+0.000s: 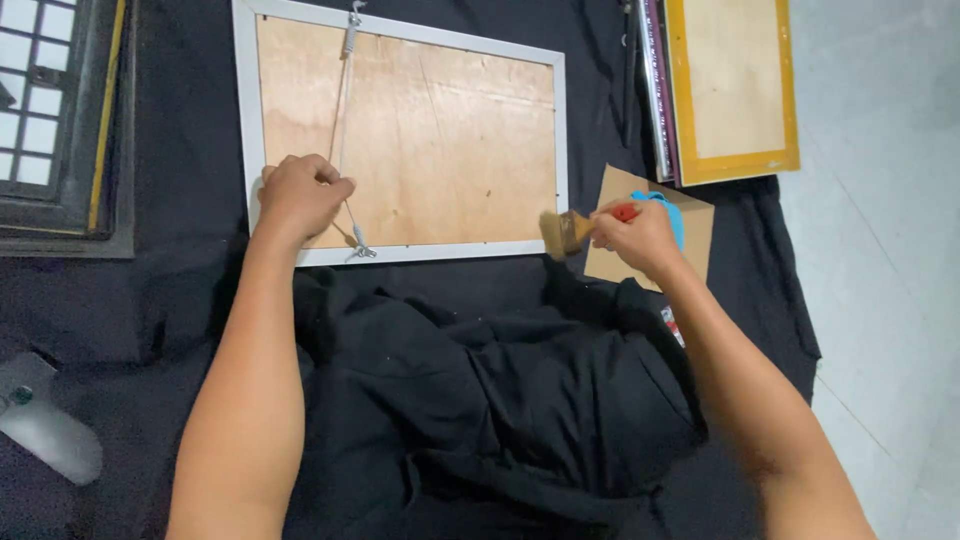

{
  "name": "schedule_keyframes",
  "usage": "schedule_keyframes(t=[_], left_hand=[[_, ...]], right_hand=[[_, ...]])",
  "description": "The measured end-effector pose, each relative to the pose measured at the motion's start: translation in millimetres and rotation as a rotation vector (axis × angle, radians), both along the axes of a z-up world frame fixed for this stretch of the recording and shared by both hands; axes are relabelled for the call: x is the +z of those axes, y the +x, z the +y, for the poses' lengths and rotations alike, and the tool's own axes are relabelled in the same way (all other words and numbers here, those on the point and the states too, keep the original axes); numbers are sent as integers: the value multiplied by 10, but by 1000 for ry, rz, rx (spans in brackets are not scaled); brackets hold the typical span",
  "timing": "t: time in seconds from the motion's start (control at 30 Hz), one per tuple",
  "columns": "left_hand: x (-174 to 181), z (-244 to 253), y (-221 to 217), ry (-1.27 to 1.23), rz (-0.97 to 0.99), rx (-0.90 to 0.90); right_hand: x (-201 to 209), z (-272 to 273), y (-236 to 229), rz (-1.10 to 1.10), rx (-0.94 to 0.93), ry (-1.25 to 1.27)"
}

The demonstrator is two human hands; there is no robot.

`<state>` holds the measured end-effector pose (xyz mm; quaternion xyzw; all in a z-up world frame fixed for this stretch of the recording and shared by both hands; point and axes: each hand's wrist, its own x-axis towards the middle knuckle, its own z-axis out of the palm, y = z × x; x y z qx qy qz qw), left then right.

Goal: Cleaning and disassembling a photo frame using a brush and a utility knife to remove the backboard and clean the glass.

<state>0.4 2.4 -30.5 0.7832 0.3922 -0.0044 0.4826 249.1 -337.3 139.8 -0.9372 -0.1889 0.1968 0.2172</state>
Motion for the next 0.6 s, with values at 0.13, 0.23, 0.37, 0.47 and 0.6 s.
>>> schedule_keyframes(t=[0.13,0.23,0.37,0.47,0.6], left_hand=[[77,-35,-27,21,-36,-6],[156,-44,-46,-28,-87,25],[146,-39,-57,-40,-110,16],[91,-49,-6,-57,-114,18],[275,-114,-21,-380,-209,107]], right_hand=[[-18,-43,-65,-85,-133,174],[-150,-91,-25,-75,-7,73],[-91,51,-139,-235,-4,61],[-144,20,-163,-163,21,7],[-123,57,-75,-221,-13,54]])
